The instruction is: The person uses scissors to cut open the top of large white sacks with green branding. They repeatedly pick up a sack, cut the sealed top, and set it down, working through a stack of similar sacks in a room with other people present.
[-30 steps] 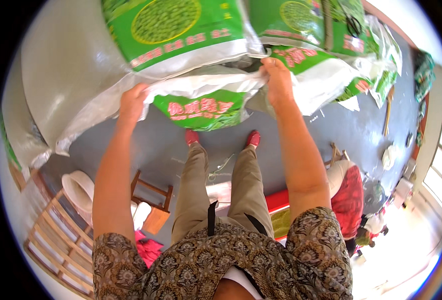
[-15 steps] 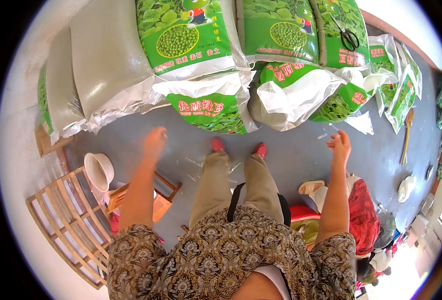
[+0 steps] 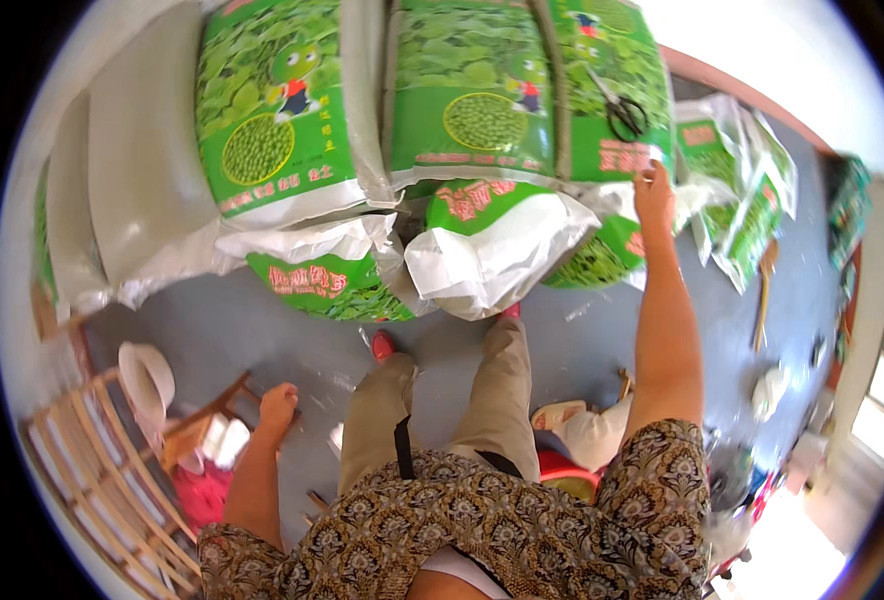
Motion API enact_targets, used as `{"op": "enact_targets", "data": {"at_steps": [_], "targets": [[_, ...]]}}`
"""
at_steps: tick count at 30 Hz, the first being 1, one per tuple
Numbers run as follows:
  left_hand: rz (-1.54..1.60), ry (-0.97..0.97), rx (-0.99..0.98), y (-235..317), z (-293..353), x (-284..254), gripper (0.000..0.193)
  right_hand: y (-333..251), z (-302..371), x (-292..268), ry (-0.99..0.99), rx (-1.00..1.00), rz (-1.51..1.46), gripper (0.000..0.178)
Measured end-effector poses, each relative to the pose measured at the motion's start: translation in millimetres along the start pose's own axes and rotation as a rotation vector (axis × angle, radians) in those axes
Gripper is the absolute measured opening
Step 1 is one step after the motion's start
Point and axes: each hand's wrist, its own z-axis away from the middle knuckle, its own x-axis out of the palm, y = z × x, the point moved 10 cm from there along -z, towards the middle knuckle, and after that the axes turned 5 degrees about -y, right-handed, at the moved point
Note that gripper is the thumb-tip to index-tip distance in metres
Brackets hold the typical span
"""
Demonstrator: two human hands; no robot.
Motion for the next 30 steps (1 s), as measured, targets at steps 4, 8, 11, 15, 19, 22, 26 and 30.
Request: {"op": "enact_targets", "data": {"at_steps": [4,8,11,15,19,22,26,30], "targets": [[0.027,-0.01,-0.222,-28,45,53,0.019,73,-103,72,-0.093,-0.203,0.298,0.052],[0.108,-0.201,-0.32,67,86,117,0.022,118,-179,121,-0.221,-0.178,0.453,0.051],[0.077,-0.263,-0.172,126,89,159,0.024,136,-212,140,-0.247,-0.17,0.489,0.054],[0.118,-0.209,-0.13,199,70,147,0.024,154,-245,171,-0.275,-0.166,0.534,0.049],[0.124,-0.145,-0.152,213,57,120,0.025,181,-265,185,-0.3,-0.149,0.499,0.051],[0.148,-0.119,-0.138,198,49,113,0.023,197,-269,195,-0.346,-0.196,0.312,0.048],[0.177,-0.066,-0.134,160,51,86,0.022,137,-193,211,-0.651,0.269,-0.752,0.032],[0.31,0.12,-0.119,97,5,19,0.029,-61,-77,130,-1.001,0.022,-1.592,0.045]]}}
